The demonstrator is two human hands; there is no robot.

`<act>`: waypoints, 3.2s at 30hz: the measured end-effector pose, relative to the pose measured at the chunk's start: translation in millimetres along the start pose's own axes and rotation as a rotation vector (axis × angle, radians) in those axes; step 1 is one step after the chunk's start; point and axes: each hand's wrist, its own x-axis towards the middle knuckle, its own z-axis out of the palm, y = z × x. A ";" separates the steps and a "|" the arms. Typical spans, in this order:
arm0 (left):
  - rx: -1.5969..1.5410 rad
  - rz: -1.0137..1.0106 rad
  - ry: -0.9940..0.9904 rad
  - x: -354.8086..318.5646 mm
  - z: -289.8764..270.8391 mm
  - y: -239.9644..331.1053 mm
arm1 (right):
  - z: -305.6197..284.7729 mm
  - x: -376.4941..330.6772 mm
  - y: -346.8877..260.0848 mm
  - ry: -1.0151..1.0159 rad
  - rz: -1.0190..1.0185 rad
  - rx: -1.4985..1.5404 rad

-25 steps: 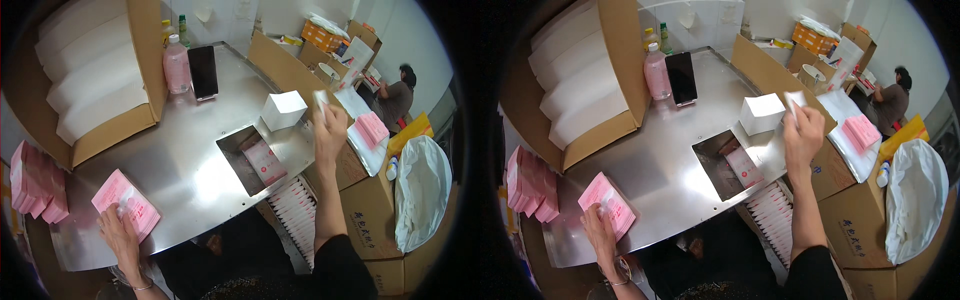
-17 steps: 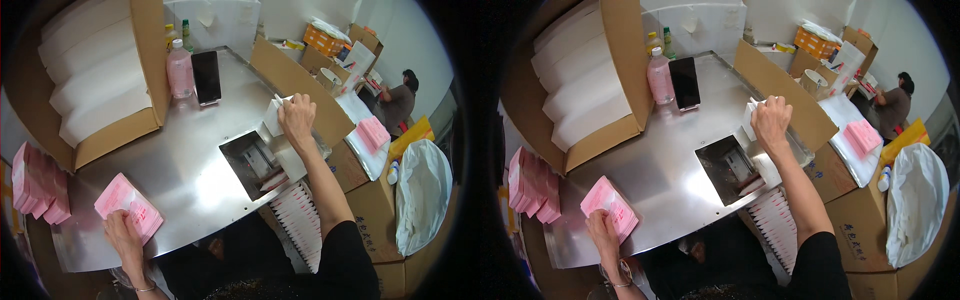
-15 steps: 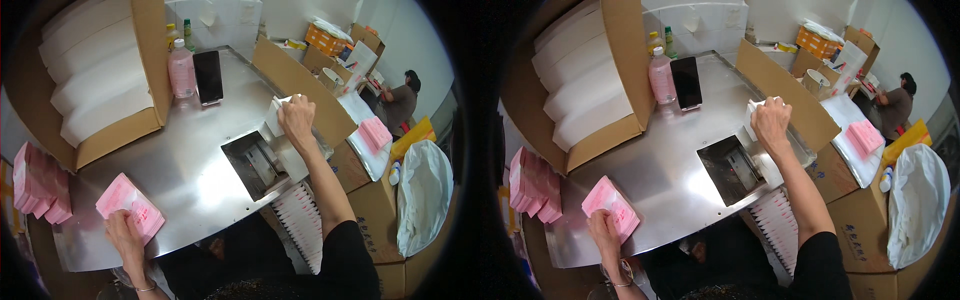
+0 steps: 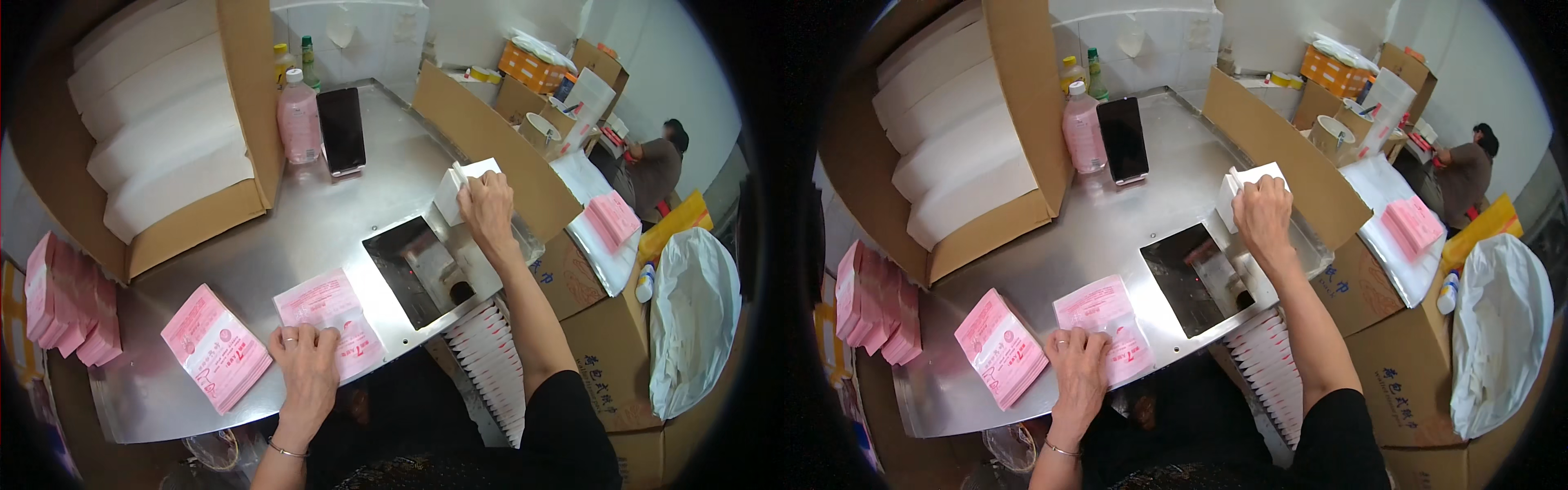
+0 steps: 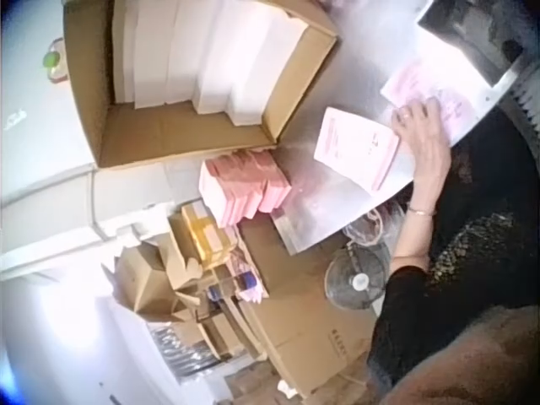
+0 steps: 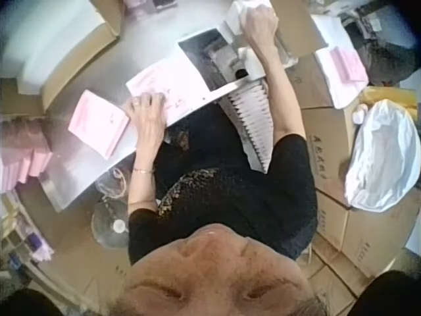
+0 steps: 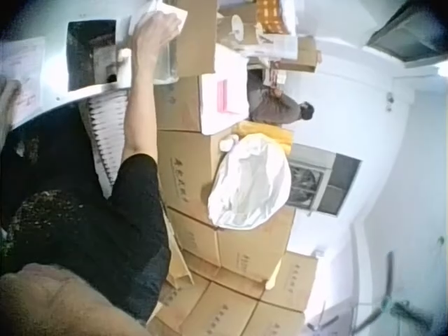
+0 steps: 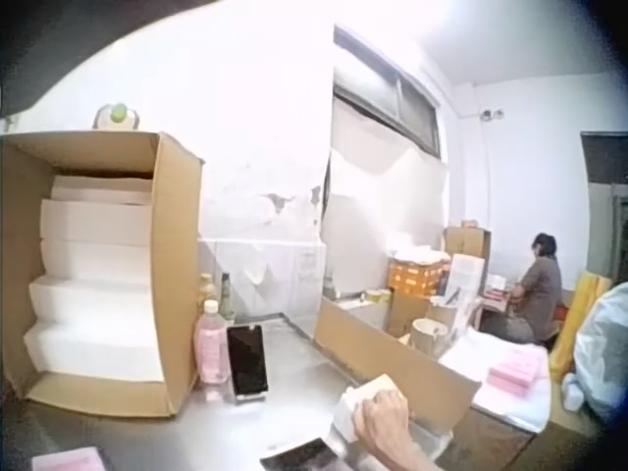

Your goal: Packaging pink packets into white boxes using a mechanical sealer or dispenser.

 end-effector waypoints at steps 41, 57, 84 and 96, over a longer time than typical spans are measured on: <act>0.010 0.067 -0.070 20.8 2.4 18.0 | 11.0 -11.4 2.7 0.135 -0.006 0.159; -0.058 0.124 0.043 16.5 12.2 12.1 | 7.4 -14.0 5.5 0.236 -0.008 0.148; -0.008 -0.206 0.267 -40.5 -84.9 -44.1 | -27.5 -32.3 -36.6 0.065 -0.114 0.212; 0.129 -0.429 0.053 -40.6 -81.6 -92.9 | -18.1 -62.8 12.1 0.042 -0.009 0.075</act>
